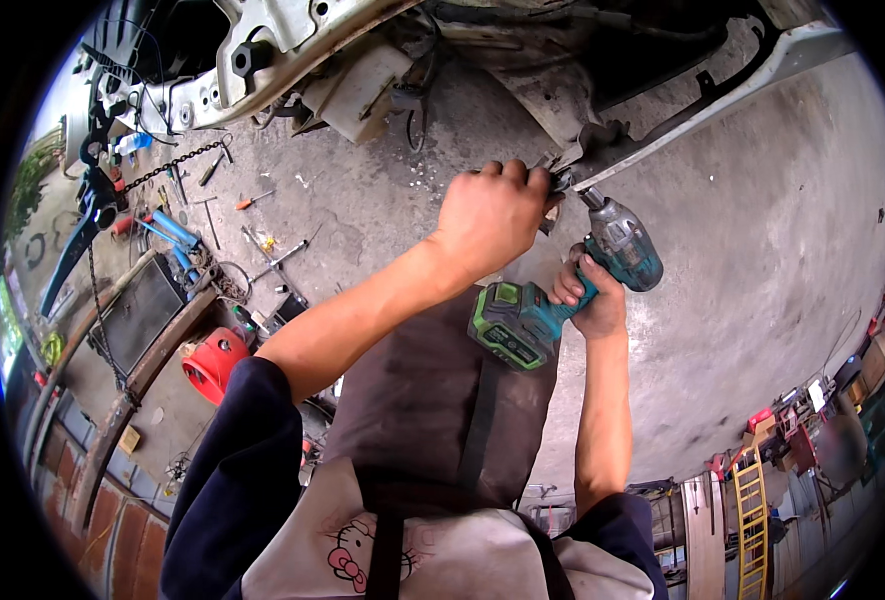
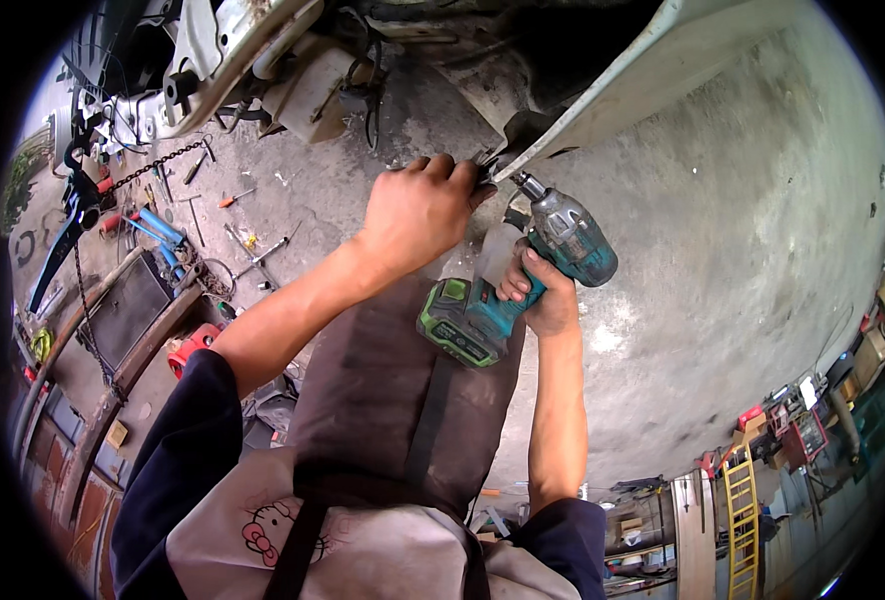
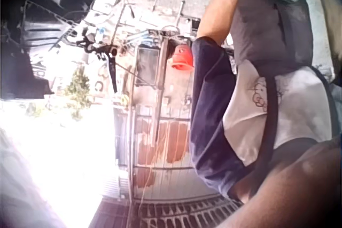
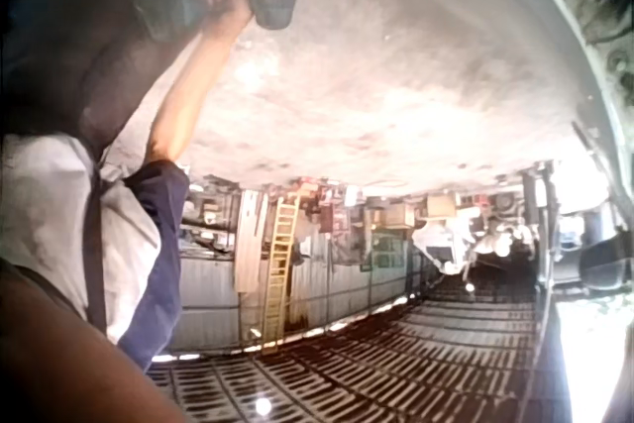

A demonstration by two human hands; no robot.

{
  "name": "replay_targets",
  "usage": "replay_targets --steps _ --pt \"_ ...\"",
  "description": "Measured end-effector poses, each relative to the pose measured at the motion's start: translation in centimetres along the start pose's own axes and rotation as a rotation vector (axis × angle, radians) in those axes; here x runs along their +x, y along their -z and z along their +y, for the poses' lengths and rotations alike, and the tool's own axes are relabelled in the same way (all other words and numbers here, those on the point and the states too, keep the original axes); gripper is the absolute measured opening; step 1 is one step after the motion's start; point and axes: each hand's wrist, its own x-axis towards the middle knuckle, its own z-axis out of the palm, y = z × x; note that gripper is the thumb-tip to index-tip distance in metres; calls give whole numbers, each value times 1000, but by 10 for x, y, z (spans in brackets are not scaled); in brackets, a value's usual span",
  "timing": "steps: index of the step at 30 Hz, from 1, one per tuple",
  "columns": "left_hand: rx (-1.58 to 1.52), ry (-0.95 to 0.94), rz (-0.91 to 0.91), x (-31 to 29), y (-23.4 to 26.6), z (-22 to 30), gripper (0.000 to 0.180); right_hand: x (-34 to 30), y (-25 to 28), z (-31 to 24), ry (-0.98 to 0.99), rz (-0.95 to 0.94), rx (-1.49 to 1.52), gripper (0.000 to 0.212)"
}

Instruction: The person removes a car headlight assembly from the front of a vehicle, then uses a T-handle wrench and a cordless impact driver to loosen and remove bolts from the front bumper cover. After detaching the bumper cover, the person repositions the headlight assembly back into the vehicle's front end.

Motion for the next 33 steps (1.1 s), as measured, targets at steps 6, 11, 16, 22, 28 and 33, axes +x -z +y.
replay_targets --steps 6,11,16,22,28,33 --pt "-76 37 118 -3 9 -4 29 -3 0 -9 -92 -45 37 18" --pt "-241 227 136 -7 5 4 29 -5 -5 -17 -98 24 -70 18" --pt "-637 289 350 -15 -25 12 35 -10 -17 -24 -124 88 -61 20" --pt "-679 450 553 -10 -47 38 34 -15 -26 -25 -166 112 3 17" --pt "-455 390 612 -9 -49 37 37 -15 -25 -29 -153 107 -38 17" --pt "-371 422 610 -9 -49 40 38 -14 -25 -29 -131 127 -61 20"
